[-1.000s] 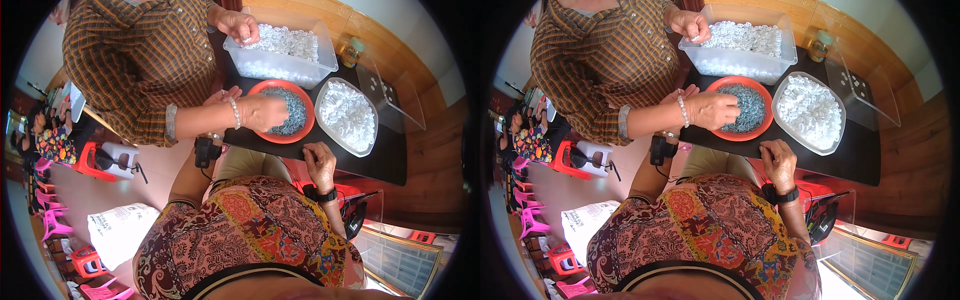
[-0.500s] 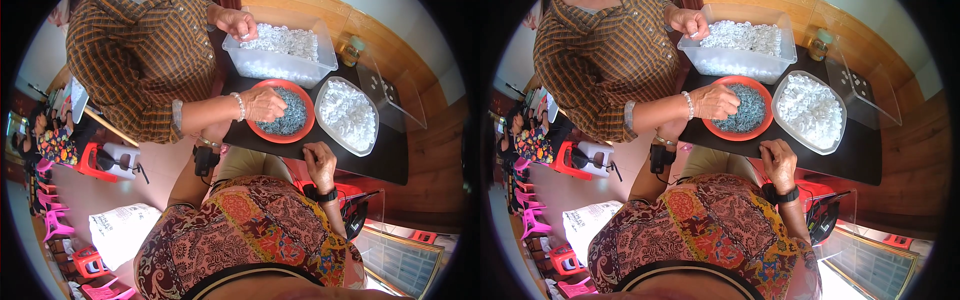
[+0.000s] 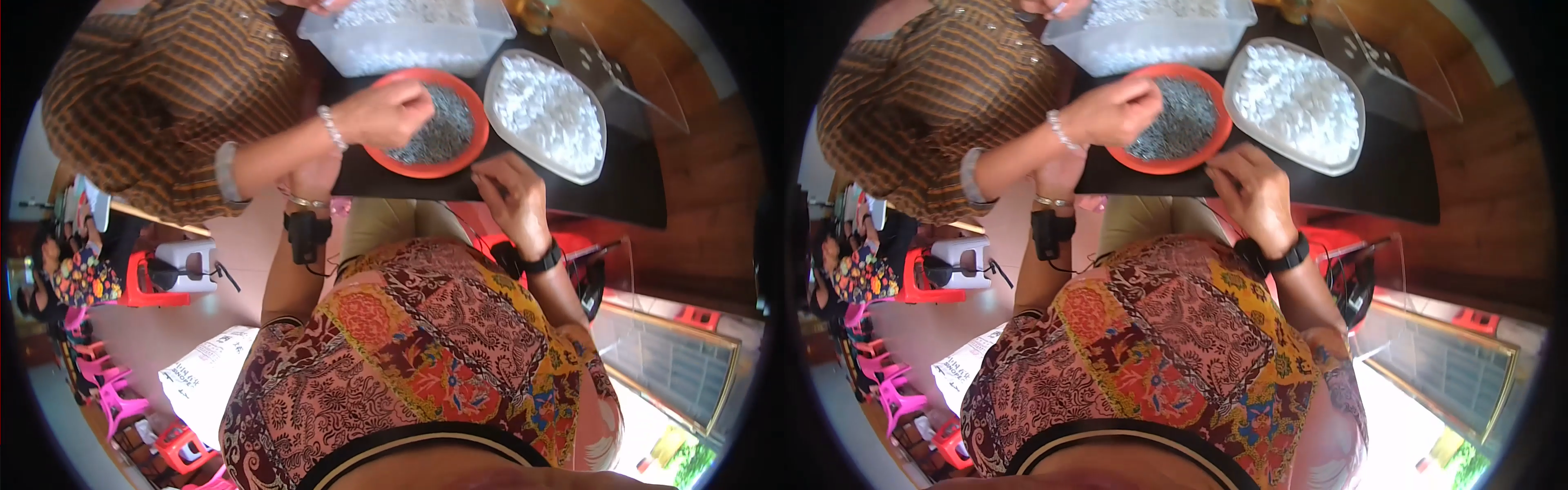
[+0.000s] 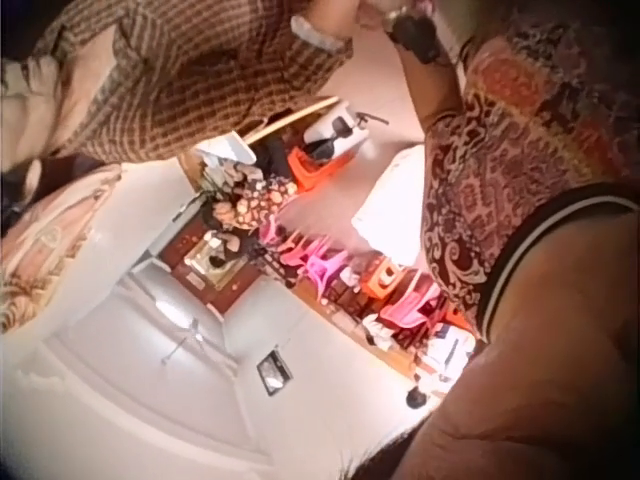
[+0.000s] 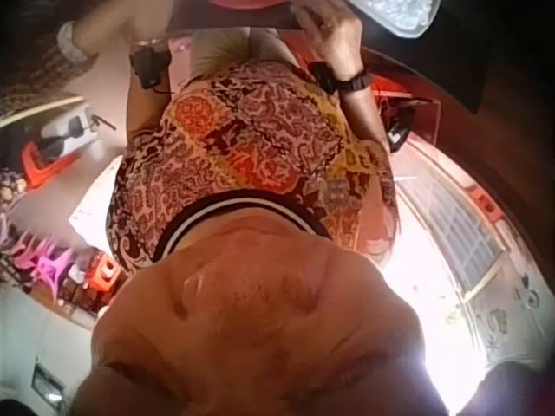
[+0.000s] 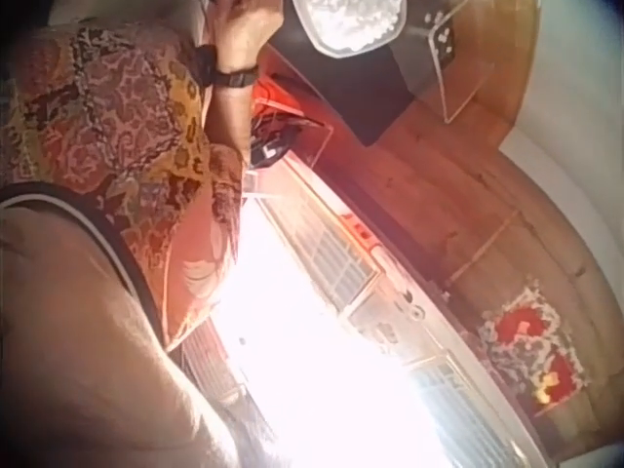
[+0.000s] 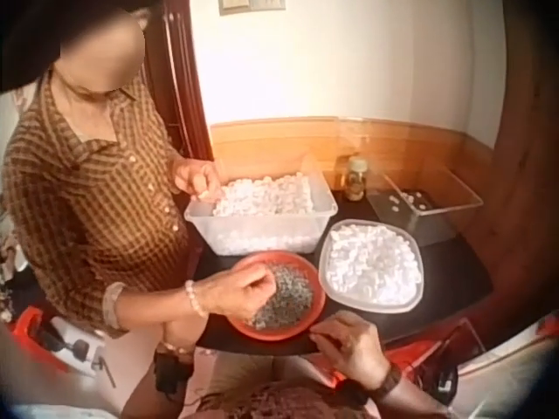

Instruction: Assemble small plastic components by hand at a workbench.

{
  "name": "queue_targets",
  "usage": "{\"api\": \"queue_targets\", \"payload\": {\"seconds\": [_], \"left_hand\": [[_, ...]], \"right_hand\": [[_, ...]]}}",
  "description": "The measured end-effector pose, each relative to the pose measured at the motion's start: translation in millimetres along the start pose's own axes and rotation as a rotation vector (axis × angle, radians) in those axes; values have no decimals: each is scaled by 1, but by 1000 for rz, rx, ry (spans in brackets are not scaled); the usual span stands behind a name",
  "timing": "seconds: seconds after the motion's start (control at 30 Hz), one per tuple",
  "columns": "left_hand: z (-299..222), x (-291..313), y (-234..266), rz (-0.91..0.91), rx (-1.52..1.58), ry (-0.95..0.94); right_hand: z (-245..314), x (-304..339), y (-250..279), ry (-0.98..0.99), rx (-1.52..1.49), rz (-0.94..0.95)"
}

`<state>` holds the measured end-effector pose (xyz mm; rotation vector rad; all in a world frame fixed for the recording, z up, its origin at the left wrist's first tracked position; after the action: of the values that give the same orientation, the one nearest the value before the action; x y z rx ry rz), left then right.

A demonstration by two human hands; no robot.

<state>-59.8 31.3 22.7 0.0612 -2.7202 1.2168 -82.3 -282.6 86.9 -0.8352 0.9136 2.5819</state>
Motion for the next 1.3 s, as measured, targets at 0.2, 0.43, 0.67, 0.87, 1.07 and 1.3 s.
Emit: {"api": "queue_targets", "payload": {"seconds": [0.2, 0.43, 0.67, 0.87, 1.07, 1.3], "left_hand": [[20, -120, -4, 59, 26, 75], [26, -113, -12, 90, 126, 90], [30, -111, -16, 71, 134, 70], [32, -112, -18, 82, 137, 57], [33, -112, -18, 94, 141, 53], [34, -111, -18, 96, 136, 50]], "right_hand": [[6, -48, -35, 250, 288, 7], [-18, -59, -71, 405, 643, 38], [-24, -64, -69, 326, 547, 41], [-13, -61, -66, 328, 465, 116], [-20, -63, -71, 296, 471, 100], [-29, -64, -66, 158, 293, 68]]}}
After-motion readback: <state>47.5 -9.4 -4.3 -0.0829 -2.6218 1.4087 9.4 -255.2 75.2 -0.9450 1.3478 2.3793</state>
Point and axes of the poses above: each hand's wrist, its own x-axis away from the middle knuckle, its own y-axis out of the back of the hand, z = x × y, the point moved 2 cm from there along -x, towards the middle knuckle, and after that the axes turned 11 degrees about -z, right-handed, at the moved point
